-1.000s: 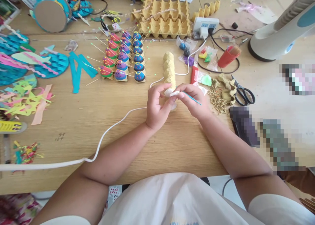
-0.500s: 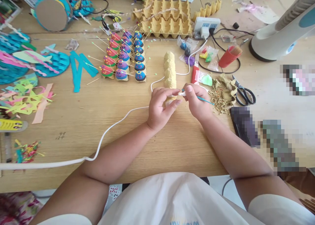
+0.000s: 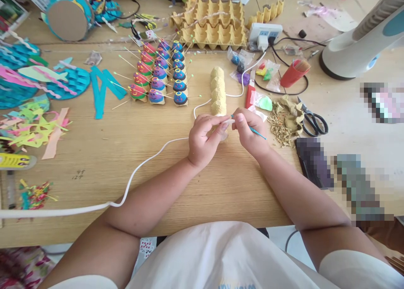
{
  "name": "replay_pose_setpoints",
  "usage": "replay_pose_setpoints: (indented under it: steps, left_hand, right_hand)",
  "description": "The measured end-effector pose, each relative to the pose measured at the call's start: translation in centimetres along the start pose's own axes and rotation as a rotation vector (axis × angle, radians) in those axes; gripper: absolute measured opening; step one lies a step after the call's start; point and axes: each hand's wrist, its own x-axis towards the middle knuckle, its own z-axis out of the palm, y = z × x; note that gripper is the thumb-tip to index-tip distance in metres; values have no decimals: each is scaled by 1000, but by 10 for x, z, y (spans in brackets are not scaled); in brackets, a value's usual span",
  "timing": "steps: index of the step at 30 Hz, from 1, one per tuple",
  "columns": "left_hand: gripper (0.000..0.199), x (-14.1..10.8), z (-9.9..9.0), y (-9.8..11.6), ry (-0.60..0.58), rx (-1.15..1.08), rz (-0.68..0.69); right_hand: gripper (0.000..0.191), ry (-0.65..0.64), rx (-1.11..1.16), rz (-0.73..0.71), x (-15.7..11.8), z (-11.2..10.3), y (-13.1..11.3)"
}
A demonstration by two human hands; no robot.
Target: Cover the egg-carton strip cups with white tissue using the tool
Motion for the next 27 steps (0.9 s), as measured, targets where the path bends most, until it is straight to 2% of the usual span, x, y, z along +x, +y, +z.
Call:
replay_pose_setpoints:
  steps: [4, 9, 14, 21, 27]
  left_hand:
    - [21, -1, -1, 0, 15, -17, -71]
    - [45, 0, -1, 2, 20, -6, -181]
    - [60, 2, -1, 5, -38, -11, -171]
    - [39, -1, 1, 1, 5, -84, -222]
    - [33, 0, 1, -1, 21, -64, -211]
  right_hand:
    - [72, -31, 14, 17, 1, 1, -2]
    - [72, -87, 53, 83, 2, 1, -7]
    - [80, -105, 91, 159, 0, 2, -7]
    - [67, -67, 128, 151, 4, 1, -4]
    - [65, -37, 68, 119, 3, 1, -3]
